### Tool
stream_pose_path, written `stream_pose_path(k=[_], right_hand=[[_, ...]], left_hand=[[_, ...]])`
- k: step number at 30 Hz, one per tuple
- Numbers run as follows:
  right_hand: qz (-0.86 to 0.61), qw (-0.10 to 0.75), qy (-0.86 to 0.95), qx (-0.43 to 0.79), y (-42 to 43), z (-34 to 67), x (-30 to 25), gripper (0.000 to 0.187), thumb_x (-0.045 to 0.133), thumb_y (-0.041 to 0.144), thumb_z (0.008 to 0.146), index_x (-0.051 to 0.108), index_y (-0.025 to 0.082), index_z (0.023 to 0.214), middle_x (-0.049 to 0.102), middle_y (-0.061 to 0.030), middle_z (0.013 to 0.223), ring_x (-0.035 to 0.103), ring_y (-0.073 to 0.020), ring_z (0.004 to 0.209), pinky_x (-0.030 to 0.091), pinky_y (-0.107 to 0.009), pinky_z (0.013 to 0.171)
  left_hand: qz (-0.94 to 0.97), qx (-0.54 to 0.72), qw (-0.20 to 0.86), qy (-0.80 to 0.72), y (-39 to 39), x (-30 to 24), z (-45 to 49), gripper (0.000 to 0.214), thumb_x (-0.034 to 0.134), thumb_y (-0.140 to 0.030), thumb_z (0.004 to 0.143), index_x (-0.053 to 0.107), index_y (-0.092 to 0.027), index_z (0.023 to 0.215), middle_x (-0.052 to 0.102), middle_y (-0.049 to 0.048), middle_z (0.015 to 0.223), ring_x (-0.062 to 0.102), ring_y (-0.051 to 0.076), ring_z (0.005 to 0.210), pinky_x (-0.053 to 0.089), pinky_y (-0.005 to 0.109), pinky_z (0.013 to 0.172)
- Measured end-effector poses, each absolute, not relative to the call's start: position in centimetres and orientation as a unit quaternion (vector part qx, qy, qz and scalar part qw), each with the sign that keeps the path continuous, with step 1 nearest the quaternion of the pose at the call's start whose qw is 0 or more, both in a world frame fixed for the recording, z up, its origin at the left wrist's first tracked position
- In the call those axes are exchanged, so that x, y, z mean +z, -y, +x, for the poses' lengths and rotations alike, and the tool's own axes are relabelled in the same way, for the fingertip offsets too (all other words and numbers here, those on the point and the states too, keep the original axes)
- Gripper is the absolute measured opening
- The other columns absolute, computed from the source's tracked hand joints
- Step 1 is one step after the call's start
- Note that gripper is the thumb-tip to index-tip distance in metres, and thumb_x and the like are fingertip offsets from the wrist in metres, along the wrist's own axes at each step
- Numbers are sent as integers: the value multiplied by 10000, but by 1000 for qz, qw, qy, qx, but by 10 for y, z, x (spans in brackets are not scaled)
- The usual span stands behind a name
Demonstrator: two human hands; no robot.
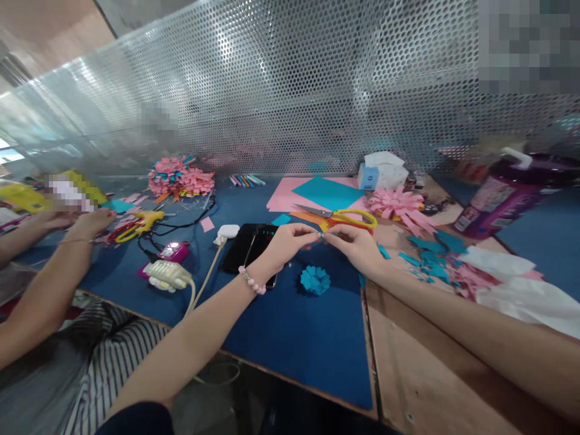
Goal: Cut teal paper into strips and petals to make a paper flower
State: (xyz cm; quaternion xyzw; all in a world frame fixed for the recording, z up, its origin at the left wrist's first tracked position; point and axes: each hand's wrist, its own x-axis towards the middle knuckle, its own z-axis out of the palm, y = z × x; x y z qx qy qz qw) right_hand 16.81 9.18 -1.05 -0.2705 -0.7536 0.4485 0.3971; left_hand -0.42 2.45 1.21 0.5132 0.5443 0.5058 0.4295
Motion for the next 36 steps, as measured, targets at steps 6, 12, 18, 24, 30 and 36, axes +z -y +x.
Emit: stream_pose_path(k=[6,12,18,24,30,36], right_hand=[[-278,408,771,402,-89,169,-9,274,613,446,830,684,188,775,698,-34,787,619,-186,735,484,-331,725],[-257,485,807,217,-85,167,-15,147,575,305,861,625,210,762,667,-49,811,596,-207,803,458,-370,780],[-212,467,858,-2,-85,167,-19,108,548,206,874,621,228,799,678,-51,838,559,-225,870,404,-389,811],[-200,412,885,-87,-83,169,-17,122,540,240,910,660,226,933,701,-62,935,544,-245,946,373,-405,846],[-225,461,858,-22,-86,166,-19,147,549,270,914,655,194,982,693,-82,973,571,-249,969,420,-408,845],[-209,478,853,23,-92,164,-21,111,555,233,910,656,190,930,691,-81,938,598,-252,956,455,-425,839]], left_hand=[[525,501,420,-545,-24,9,-4,210,709,-319,763,703,-148,886,709,80,911,645,156,834,508,279,715],[522,485,434,-552,-23,15,-1,266,659,-407,808,688,-150,870,700,90,884,601,124,694,376,213,495],[514,471,456,-552,-23,11,2,404,559,-540,847,688,-165,769,707,92,874,601,125,638,329,233,456],[523,490,423,-555,-24,8,-1,261,644,-413,806,707,-162,842,694,73,881,614,130,695,335,222,482],[551,481,404,-549,-22,9,-3,299,605,-414,831,712,-140,887,693,75,847,603,125,697,384,230,535],[579,478,383,-539,-21,9,-1,254,604,-362,824,711,-145,898,690,64,851,610,129,732,407,227,557]])
